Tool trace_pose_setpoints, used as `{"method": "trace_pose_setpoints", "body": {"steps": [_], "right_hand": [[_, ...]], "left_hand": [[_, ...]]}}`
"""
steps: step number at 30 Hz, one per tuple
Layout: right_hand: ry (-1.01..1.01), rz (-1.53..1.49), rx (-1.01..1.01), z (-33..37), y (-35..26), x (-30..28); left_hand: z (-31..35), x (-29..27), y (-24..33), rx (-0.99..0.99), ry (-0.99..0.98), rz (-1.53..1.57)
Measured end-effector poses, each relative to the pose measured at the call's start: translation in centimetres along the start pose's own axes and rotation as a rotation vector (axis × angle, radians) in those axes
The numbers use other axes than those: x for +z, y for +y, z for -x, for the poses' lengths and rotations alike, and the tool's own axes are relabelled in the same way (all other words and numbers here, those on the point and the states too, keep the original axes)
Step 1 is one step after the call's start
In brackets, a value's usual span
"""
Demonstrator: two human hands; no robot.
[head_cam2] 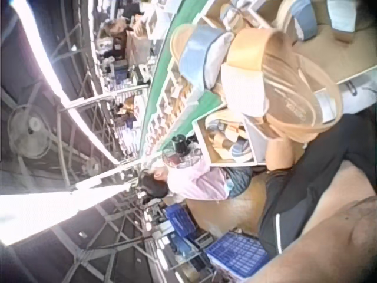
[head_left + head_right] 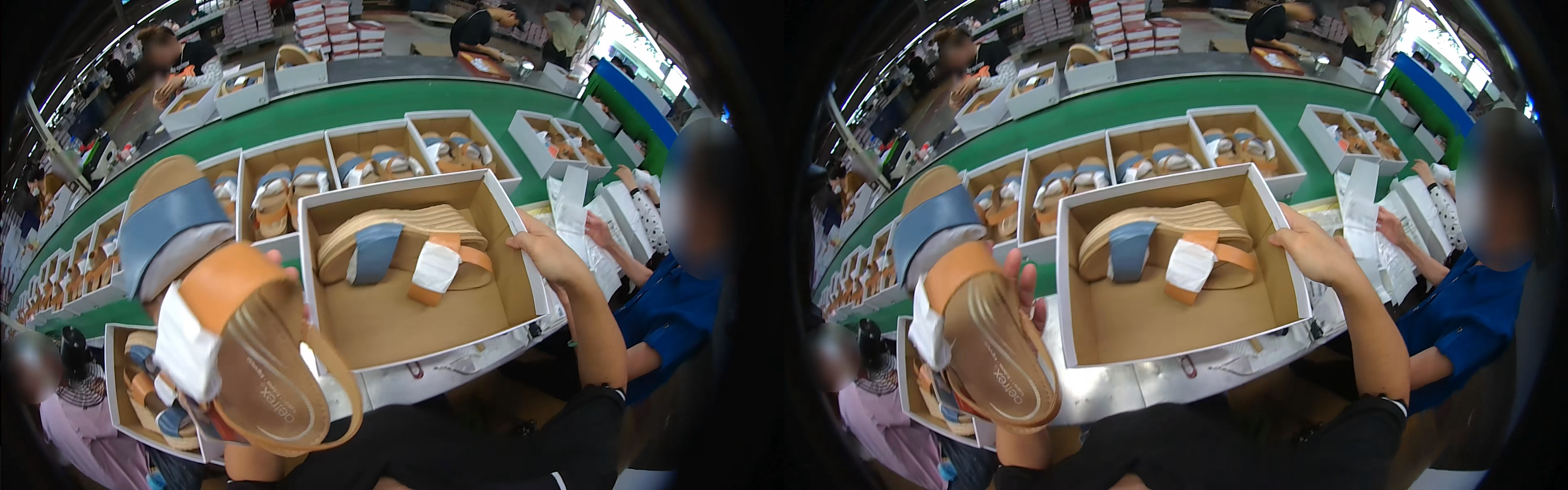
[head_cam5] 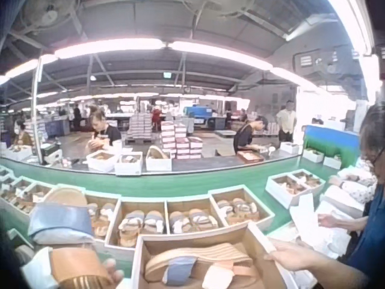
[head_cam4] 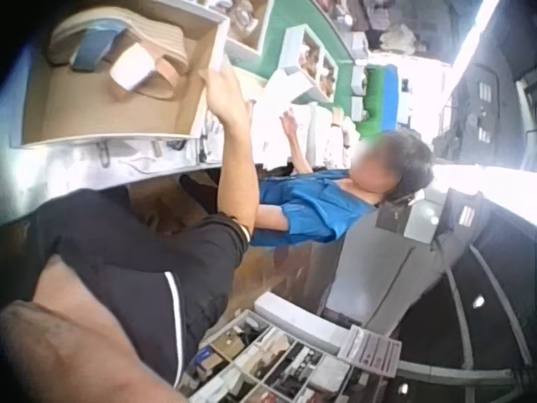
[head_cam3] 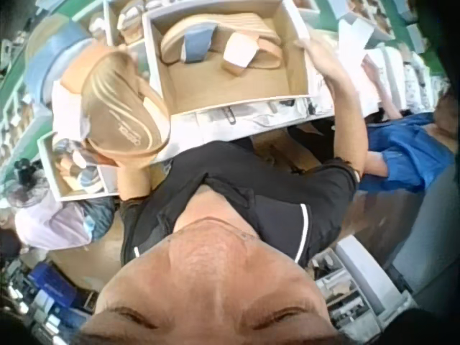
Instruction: The person inspects a pair of woven-sole sandals, trims excess material from the sole edges with a utility knife, and places the finished pair into a white box on a green conveyor belt. The person repeats this process for multiple pairs of sandals.
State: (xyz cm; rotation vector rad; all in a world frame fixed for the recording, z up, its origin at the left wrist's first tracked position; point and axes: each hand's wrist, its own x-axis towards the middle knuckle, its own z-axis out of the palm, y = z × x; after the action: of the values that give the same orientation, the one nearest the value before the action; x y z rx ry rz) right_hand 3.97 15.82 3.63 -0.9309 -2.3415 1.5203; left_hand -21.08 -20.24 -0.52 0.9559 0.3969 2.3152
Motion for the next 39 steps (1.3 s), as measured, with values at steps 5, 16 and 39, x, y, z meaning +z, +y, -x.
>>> {"method": "trace_pose_setpoints", "body": {"steps": [5, 16, 39], "right_hand": [[-0.137, 0.229, 0.071, 2.9, -3.3, 3.8], [-0.610, 0.223, 0.310, 2.2, -0.2, 8.4], [-0.300, 0.375, -0.042, 4.4, 3.2, 13.1]], "left_hand": [[-1.0, -0.8, -1.8, -0.015, 0.287, -0.028], [1.6, 5.2, 0.0, -0.302, 0.050, -0.727], [4.4, 0.9, -4.0, -0.187, -0.697, -1.444]]}}
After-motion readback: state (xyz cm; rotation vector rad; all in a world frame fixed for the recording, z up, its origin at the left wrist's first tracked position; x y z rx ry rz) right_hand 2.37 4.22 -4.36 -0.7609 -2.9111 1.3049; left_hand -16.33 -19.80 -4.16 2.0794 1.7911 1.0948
